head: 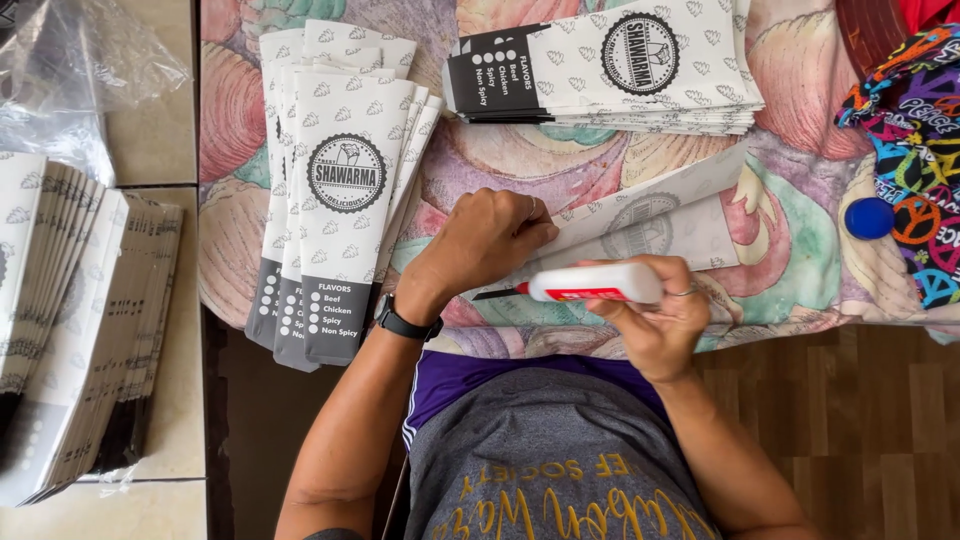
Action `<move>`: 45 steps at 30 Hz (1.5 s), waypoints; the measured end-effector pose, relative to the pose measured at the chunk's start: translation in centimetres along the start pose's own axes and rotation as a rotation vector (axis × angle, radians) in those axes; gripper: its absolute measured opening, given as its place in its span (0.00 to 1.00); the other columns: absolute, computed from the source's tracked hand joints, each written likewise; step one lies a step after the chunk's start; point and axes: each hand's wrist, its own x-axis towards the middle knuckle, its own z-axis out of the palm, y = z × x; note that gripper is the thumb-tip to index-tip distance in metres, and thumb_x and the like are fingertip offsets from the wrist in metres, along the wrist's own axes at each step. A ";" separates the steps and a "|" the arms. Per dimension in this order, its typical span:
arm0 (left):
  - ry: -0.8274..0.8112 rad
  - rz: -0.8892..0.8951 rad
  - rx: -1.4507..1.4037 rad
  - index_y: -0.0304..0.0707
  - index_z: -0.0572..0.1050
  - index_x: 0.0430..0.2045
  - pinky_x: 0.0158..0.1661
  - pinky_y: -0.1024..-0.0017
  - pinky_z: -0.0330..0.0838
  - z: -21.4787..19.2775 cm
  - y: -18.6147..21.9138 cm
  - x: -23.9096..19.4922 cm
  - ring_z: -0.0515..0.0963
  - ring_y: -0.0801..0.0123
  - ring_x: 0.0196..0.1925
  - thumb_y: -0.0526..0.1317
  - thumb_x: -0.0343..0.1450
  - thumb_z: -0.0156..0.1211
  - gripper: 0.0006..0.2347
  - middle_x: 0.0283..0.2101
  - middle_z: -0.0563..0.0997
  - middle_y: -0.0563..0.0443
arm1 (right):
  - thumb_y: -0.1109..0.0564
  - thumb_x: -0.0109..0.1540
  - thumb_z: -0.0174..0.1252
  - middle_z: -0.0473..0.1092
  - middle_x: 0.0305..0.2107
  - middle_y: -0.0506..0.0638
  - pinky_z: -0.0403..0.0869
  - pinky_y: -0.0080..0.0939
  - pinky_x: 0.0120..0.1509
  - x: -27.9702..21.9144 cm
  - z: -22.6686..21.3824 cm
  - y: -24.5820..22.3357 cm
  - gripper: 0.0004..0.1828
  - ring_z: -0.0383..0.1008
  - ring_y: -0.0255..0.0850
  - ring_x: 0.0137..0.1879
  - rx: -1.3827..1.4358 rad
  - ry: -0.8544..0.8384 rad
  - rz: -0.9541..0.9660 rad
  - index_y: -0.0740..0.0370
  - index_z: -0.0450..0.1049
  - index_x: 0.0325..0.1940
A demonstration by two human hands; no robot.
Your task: Applying glue to the edges of paper shawarma wraps and folding them into their final shape.
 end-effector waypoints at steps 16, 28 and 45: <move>0.148 0.195 0.233 0.37 0.77 0.38 0.21 0.55 0.66 3.2 1.6 -4.5 0.79 0.44 0.21 0.45 0.71 0.68 0.12 0.23 0.82 0.43 | 0.60 0.66 0.69 0.69 0.58 0.55 0.78 0.44 0.63 3.2 -15.8 0.5 0.29 0.71 0.41 0.57 -0.135 0.351 0.035 0.62 0.65 0.68; 0.217 0.396 0.431 0.42 0.75 0.59 0.66 0.49 0.68 6.8 0.1 -6.8 0.71 0.33 0.67 0.22 0.70 0.59 0.22 0.66 0.68 0.23 | 0.67 0.74 0.58 0.71 0.54 0.72 0.73 0.60 0.64 2.6 -10.6 -2.7 0.11 0.71 0.66 0.59 -1.115 -0.205 -0.354 0.81 0.80 0.55; 0.467 0.158 0.644 0.42 0.60 0.71 0.78 0.47 0.45 5.7 -2.4 -14.5 0.44 0.46 0.81 0.48 0.80 0.60 0.26 0.78 0.45 0.46 | 0.40 0.71 0.48 0.62 0.73 0.64 0.44 0.86 0.77 0.4 -10.9 -2.9 0.38 0.51 0.66 0.82 -1.284 -0.451 -0.263 0.70 0.62 0.77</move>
